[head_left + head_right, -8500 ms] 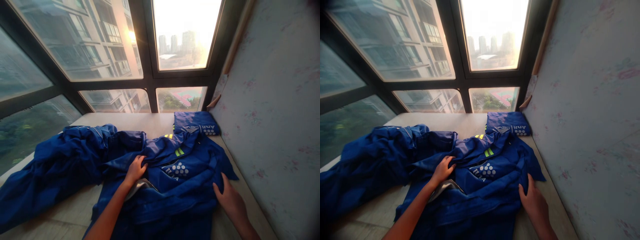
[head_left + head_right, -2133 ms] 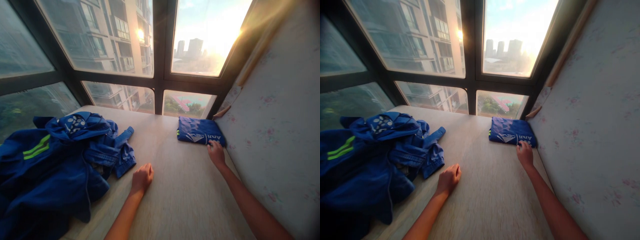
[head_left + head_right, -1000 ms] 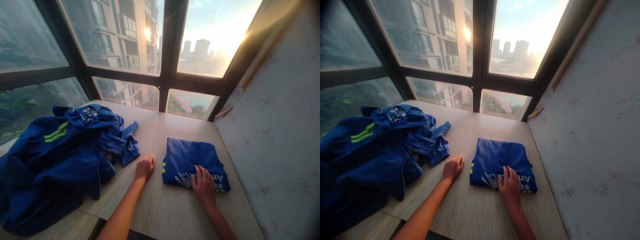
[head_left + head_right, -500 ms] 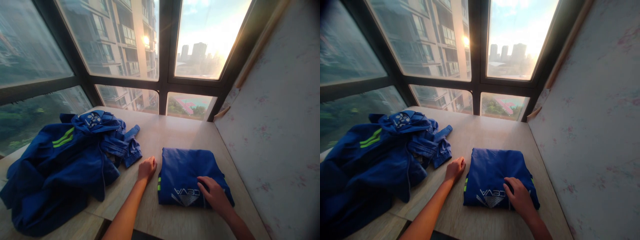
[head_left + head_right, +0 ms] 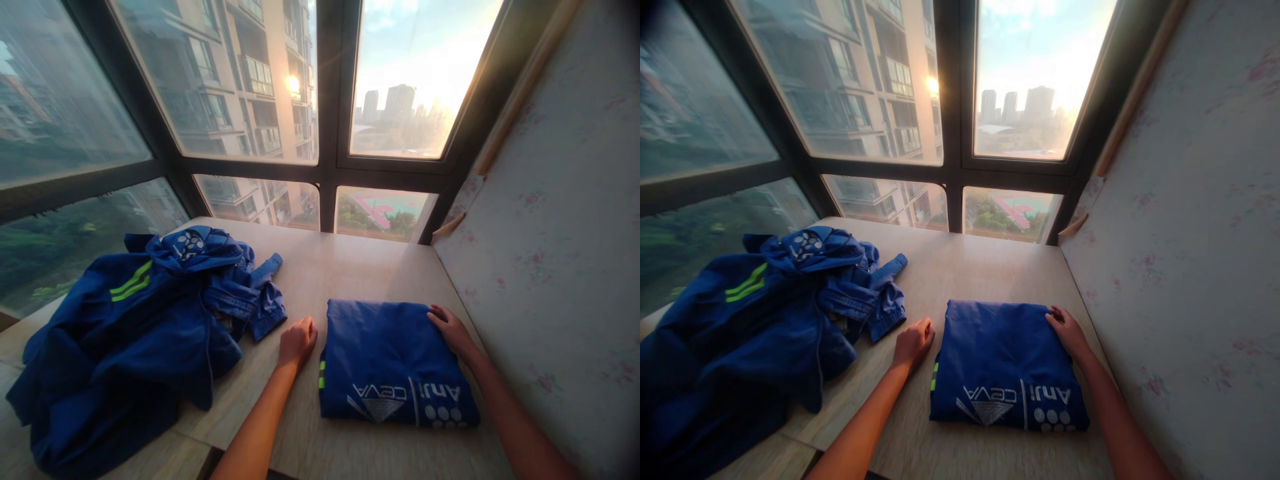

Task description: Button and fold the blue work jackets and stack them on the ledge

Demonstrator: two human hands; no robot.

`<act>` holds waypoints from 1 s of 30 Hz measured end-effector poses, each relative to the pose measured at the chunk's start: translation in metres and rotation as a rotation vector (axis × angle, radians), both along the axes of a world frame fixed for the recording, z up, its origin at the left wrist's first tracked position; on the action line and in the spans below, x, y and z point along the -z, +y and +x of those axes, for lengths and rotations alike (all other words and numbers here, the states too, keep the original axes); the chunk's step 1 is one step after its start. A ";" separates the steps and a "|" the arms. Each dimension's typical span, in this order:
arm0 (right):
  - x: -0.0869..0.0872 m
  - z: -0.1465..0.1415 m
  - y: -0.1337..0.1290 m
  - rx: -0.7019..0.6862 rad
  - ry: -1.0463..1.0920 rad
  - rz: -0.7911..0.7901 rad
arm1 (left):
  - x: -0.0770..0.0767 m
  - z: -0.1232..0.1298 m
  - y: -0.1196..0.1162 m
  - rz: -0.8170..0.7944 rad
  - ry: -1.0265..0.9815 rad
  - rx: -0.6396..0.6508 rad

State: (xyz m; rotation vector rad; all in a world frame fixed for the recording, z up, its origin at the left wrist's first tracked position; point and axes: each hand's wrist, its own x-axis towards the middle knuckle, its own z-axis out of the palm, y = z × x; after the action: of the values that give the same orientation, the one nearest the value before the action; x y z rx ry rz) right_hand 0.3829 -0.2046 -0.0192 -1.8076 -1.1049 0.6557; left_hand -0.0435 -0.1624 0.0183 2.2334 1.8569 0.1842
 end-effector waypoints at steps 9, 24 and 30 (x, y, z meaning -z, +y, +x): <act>0.010 -0.009 -0.022 -0.019 0.071 -0.004 | 0.002 0.000 0.002 -0.016 -0.027 -0.006; -0.003 -0.027 -0.047 0.041 0.293 -0.126 | -0.007 0.008 0.013 -0.122 -0.313 -0.219; -0.021 -0.031 -0.049 -0.158 0.376 -0.198 | -0.005 0.031 0.030 -0.266 -0.720 -0.272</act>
State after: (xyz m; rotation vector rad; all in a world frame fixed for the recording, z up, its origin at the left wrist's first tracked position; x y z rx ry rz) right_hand 0.3516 -0.2532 0.0023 -1.6768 -0.9568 1.1823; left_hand -0.0124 -0.1324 0.0235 1.4532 1.6320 0.6473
